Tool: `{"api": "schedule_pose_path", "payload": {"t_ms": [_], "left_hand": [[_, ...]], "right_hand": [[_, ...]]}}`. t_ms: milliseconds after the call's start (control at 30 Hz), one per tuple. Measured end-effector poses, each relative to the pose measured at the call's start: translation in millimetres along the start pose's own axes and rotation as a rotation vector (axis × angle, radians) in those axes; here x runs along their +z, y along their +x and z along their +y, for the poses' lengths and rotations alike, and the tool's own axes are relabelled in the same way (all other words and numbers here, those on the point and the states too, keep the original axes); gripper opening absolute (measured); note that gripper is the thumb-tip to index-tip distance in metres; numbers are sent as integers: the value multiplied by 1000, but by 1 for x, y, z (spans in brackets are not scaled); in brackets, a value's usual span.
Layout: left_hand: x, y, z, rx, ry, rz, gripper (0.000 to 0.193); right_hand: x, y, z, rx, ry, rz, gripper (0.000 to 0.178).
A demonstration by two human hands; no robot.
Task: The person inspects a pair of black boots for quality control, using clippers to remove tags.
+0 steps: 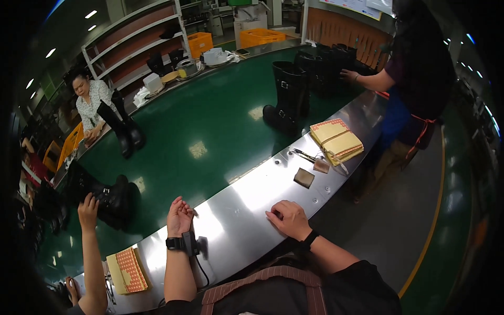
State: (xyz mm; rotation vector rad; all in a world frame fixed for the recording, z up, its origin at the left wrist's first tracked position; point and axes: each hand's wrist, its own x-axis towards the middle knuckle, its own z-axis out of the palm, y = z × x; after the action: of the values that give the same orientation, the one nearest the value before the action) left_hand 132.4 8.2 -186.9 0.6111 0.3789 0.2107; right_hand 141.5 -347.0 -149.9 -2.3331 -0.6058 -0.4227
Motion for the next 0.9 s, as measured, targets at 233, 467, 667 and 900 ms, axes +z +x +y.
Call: {"api": "schedule_pose_path", "payload": {"t_ms": [233, 467, 667, 900], "left_hand": [[-8, 3, 3, 17, 69, -23, 18], [-5, 0, 1, 22, 80, -58, 19], [-13, 6, 5, -60, 99, 84, 19], [-12, -11, 7, -75, 70, 177, 17]], "right_hand": [[3, 0, -3, -30, 38, -2, 21], [-2, -4, -2, 26, 42, -37, 20], [2, -2, 1, -16, 65, -24, 20], [-4, 1, 14, -82, 193, -33, 14]]}}
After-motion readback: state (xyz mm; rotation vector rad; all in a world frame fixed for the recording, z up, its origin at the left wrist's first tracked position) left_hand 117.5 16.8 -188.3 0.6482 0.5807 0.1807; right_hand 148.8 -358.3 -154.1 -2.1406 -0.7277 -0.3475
